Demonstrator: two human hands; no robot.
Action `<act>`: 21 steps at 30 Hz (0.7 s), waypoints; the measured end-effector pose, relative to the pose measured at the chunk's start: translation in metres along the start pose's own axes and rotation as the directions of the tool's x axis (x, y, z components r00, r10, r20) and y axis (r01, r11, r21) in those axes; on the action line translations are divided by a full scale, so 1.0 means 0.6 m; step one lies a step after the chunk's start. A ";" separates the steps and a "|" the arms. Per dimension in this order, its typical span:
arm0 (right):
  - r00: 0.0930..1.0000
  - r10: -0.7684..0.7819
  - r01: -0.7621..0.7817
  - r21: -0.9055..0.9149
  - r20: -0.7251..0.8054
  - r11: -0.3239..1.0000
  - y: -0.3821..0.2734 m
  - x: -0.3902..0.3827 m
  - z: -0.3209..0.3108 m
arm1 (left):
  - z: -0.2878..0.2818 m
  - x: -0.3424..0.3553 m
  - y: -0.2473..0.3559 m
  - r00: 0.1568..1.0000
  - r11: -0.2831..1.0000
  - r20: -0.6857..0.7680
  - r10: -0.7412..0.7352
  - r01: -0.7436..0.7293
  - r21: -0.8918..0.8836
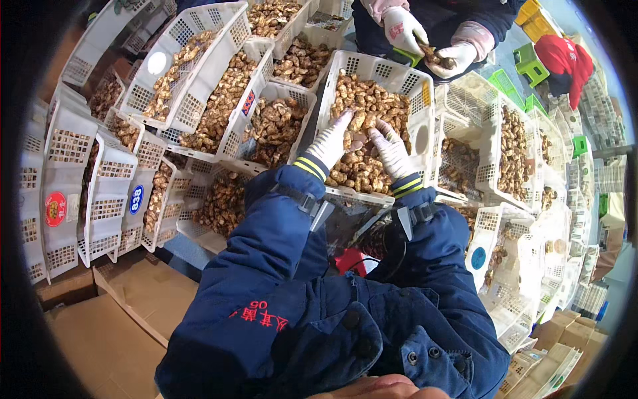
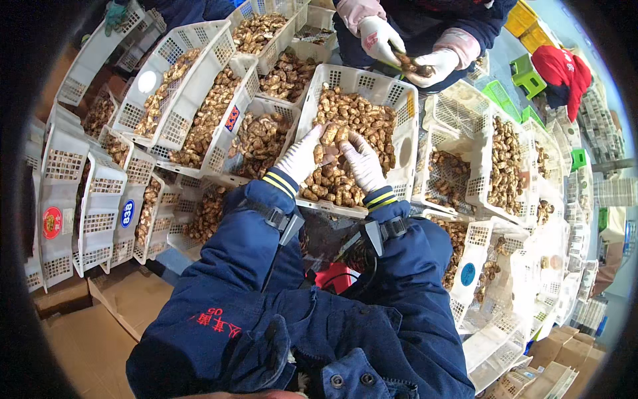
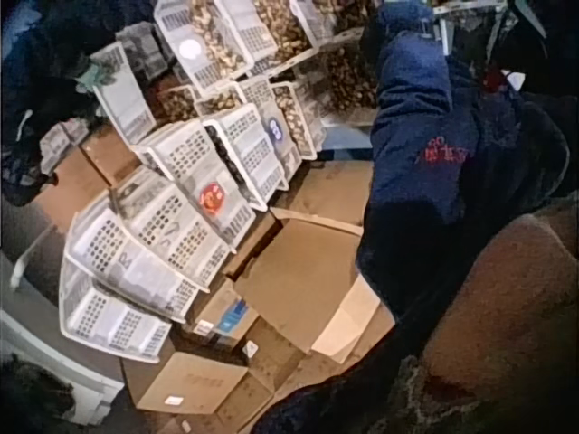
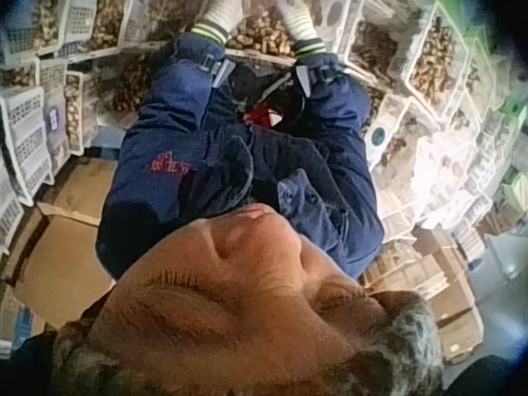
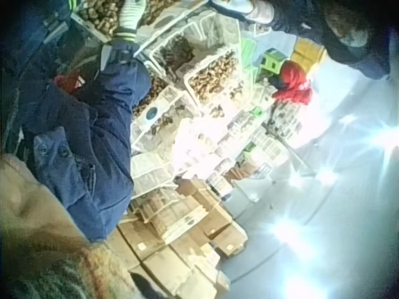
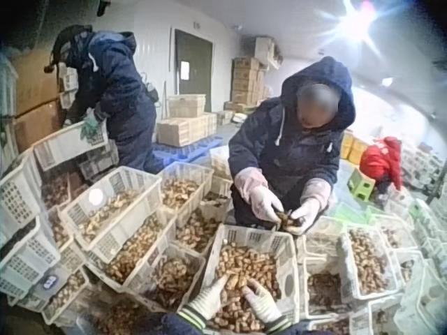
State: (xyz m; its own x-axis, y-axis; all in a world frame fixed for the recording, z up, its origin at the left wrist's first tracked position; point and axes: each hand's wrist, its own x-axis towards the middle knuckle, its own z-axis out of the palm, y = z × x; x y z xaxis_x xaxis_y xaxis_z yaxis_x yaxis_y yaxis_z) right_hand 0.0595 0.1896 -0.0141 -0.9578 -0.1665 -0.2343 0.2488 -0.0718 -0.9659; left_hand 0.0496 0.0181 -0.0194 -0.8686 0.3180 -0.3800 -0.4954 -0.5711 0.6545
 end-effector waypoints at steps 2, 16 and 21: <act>0.997 -0.068 0.063 0.102 0.045 0.993 -0.001 -0.002 0.013 | -0.022 0.012 -0.019 0.978 0.947 0.117 0.174 -0.199 0.251; 0.991 0.084 -0.060 0.213 -0.106 0.975 -0.052 -0.069 -0.026 | 0.060 -0.038 -0.019 0.989 0.869 0.067 0.133 -0.149 0.472; 0.982 -0.025 0.110 0.460 -0.187 0.881 -0.101 -0.064 -0.138 | 0.026 -0.014 -0.021 0.979 0.927 -0.192 0.071 0.006 0.374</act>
State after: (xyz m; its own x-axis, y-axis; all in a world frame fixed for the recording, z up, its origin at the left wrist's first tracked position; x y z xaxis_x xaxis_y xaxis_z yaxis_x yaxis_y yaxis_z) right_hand 0.0693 0.2819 0.0444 -0.9738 0.0219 -0.2264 0.1801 -0.5336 -0.8263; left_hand 0.0629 0.0341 -0.0142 -0.8836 0.1253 -0.4512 -0.4682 -0.2447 0.8490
